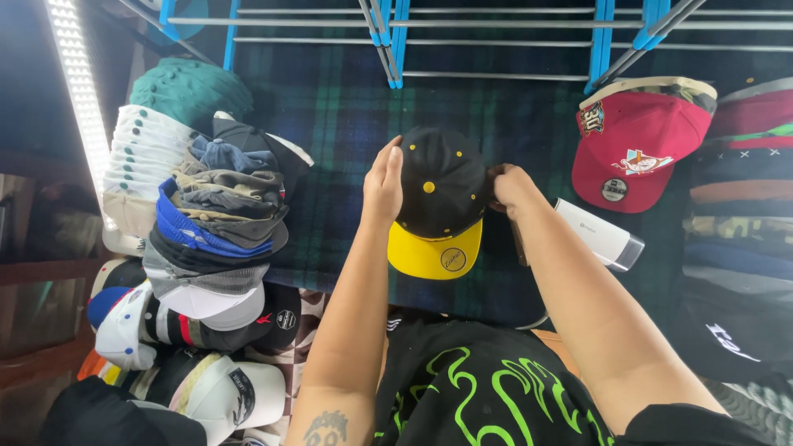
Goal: Steaming and brushing baseball caps to clean and reshape them
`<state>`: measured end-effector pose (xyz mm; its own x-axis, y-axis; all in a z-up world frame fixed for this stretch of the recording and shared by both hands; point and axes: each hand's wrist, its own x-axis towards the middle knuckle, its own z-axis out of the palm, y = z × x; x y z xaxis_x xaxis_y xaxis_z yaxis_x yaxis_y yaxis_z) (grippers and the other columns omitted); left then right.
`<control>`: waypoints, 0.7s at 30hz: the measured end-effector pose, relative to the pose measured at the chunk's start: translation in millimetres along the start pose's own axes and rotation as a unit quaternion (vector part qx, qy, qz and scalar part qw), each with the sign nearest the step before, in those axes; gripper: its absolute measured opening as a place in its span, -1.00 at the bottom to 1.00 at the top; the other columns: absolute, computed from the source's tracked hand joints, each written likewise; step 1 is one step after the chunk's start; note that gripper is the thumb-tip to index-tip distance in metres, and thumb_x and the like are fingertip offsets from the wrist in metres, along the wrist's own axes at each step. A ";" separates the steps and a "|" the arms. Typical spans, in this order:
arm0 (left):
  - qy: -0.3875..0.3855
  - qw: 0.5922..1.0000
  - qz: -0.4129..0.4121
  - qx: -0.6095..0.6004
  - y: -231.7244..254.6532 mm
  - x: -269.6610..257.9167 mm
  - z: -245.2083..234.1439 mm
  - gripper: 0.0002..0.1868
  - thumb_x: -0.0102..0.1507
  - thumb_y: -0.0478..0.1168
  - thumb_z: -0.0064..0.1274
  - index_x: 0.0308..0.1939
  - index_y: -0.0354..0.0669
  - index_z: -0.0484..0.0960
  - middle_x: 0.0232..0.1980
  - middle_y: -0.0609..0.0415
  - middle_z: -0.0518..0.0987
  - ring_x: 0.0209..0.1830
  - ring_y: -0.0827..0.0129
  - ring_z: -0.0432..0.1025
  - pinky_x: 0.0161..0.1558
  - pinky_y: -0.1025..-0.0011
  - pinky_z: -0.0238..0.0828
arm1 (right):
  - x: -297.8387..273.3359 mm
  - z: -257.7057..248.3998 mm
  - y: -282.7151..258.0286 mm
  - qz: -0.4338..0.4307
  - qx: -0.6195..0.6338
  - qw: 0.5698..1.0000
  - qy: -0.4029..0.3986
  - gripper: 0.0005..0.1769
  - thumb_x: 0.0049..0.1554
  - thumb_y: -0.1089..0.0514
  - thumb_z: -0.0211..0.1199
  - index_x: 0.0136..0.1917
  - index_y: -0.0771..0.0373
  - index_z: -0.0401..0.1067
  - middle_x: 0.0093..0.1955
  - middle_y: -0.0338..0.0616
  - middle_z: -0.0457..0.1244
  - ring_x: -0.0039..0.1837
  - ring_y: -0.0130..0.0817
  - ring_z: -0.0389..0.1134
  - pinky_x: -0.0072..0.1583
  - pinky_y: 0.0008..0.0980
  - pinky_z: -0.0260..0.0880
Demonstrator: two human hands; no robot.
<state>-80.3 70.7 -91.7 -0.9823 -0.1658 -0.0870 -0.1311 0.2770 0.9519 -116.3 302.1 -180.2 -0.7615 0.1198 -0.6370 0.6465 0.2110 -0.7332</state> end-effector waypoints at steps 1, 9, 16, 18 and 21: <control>0.002 1.000 -0.002 0.000 6.7 0.1 -2.9 -0.42 0.48 0.21 -0.32 0.39 0.01 0.49 0.38 -0.12 0.49 0.43 0.03 0.34 0.43 0.07 0.23 | -3.4 -0.5 -6.3 0.001 -0.002 1.000 -0.002 -0.59 0.22 0.25 0.05 0.31 0.39 0.41 0.11 0.35 0.25 0.12 0.21 0.40 -0.03 0.09 0.62; -0.043 0.989 -0.050 -0.130 11.2 -3.1 -10.2 -0.48 0.51 0.08 -0.37 0.37 -0.05 0.52 0.30 -0.22 0.53 0.37 0.01 0.39 0.41 0.09 0.26 | -38.0 -1.0 -16.7 -0.162 0.036 0.985 0.040 -0.58 0.28 0.30 -0.05 0.40 0.33 0.28 0.27 0.20 0.25 0.36 0.08 0.28 0.34 0.10 0.33; 0.053 0.997 -0.020 -0.060 -22.1 -40.4 1.7 -0.46 0.46 0.02 -0.16 0.48 -0.07 0.36 0.45 -0.24 0.38 0.48 -0.12 0.23 0.49 -0.02 0.10 | -113.4 -7.9 -34.6 -0.393 -0.067 0.916 -0.048 -0.25 0.28 0.06 0.25 0.60 0.26 0.03 0.61 0.26 -0.05 0.57 0.39 -0.06 0.50 0.33 0.00; 0.075 0.997 0.011 -0.019 -24.3 -46.7 9.0 -0.31 0.39 0.10 -0.03 0.54 -0.06 0.24 0.49 -0.26 0.33 0.49 -0.16 0.21 0.49 -0.04 0.10 | -114.8 -3.3 -33.7 -0.401 -0.120 0.907 -0.052 -0.14 0.25 -0.07 0.26 0.61 0.33 -0.04 0.63 0.37 -0.14 0.61 0.42 -0.15 0.53 0.40 -0.15; 0.112 0.993 0.018 -0.034 -19.6 -52.4 17.0 -0.23 0.32 0.20 0.02 0.53 -0.02 0.25 0.46 -0.24 0.37 0.44 -0.16 0.29 0.44 -0.03 0.19 | -104.4 9.9 -17.7 -0.373 -0.164 0.913 -0.013 0.07 0.17 -0.29 0.30 0.67 0.17 -0.17 0.69 0.24 -0.21 0.66 0.34 -0.20 0.59 0.23 -0.28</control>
<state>-28.5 90.0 -110.8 -0.9304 -0.3663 0.0078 -0.0796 0.2230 0.9716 -47.8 276.3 -103.1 -0.9801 -0.1984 0.0017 -0.1035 0.5035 -0.8578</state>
